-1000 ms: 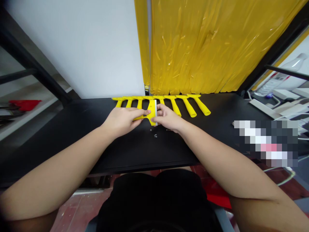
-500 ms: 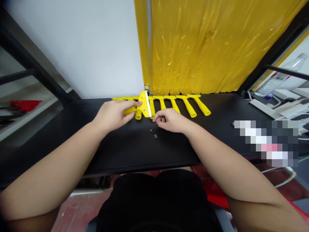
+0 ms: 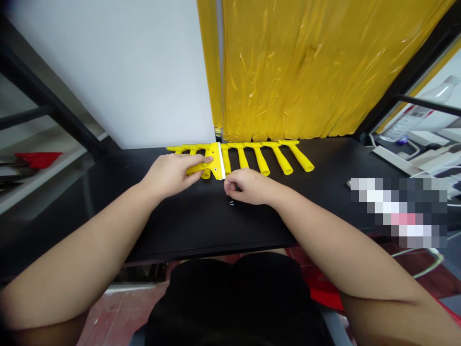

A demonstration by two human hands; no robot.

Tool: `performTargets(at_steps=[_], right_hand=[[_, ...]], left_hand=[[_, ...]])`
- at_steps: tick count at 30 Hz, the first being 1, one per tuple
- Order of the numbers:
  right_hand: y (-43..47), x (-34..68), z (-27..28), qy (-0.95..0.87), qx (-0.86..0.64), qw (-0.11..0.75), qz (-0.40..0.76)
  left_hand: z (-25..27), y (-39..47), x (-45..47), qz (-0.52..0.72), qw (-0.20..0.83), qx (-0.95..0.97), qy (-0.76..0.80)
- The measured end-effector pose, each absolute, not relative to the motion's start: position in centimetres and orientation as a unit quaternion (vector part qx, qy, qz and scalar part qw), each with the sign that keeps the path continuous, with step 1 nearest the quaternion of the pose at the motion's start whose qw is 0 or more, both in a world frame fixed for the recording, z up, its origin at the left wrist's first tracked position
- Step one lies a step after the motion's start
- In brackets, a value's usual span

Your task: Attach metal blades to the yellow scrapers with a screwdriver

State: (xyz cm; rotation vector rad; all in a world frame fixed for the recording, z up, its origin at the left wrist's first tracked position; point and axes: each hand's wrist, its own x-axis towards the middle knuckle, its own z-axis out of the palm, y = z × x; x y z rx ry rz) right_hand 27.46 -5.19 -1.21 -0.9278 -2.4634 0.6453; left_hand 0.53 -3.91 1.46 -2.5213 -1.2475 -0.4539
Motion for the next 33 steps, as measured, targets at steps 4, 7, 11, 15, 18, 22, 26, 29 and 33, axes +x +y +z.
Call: performTargets(at_steps=[4,7,11,15,18,22,26,29,33], right_hand=[[-5.1,29.2,-0.1,-0.807,-0.399,0.386,0.203],[-4.6,29.6,0.1,-0.760,-0.412,0.463,0.197],[-4.0,28.5,-0.8,-0.735,-0.376,0.479,0.299],[-3.8,27.4,-1.5,-0.705,-0.363,0.450,0.411],[-3.8,27.2,-1.6,-0.684,-0.371,0.441,0.447],[-3.9,27.1,-1.6,-0.646,-0.372,0.449,0.493],[-4.1,26.8,-1.5,-0.570,-0.385,0.457,0.564],[-4.1,26.8,-1.4,-0.537,-0.402,0.445,0.593],[-3.9,27.1,-1.3,-0.536,-0.395,0.429,0.611]], left_hand=[[1.4,-4.2,0.8,-0.156,0.128,-0.888,-0.414],[1.3,-4.6,1.2,-0.151,0.098,-0.905,-0.385],[1.2,-5.2,1.9,-0.142,0.055,-0.928,-0.340],[1.1,-5.7,2.3,-0.137,0.065,-0.939,-0.310],[1.2,-5.8,2.4,-0.136,0.076,-0.940,-0.303],[1.1,-5.9,2.5,-0.129,0.086,-0.940,-0.303],[1.1,-5.9,2.5,-0.125,0.088,-0.940,-0.306],[1.0,-5.9,2.5,-0.124,0.094,-0.940,-0.303],[1.2,-5.9,2.5,-0.126,0.105,-0.942,-0.291]])
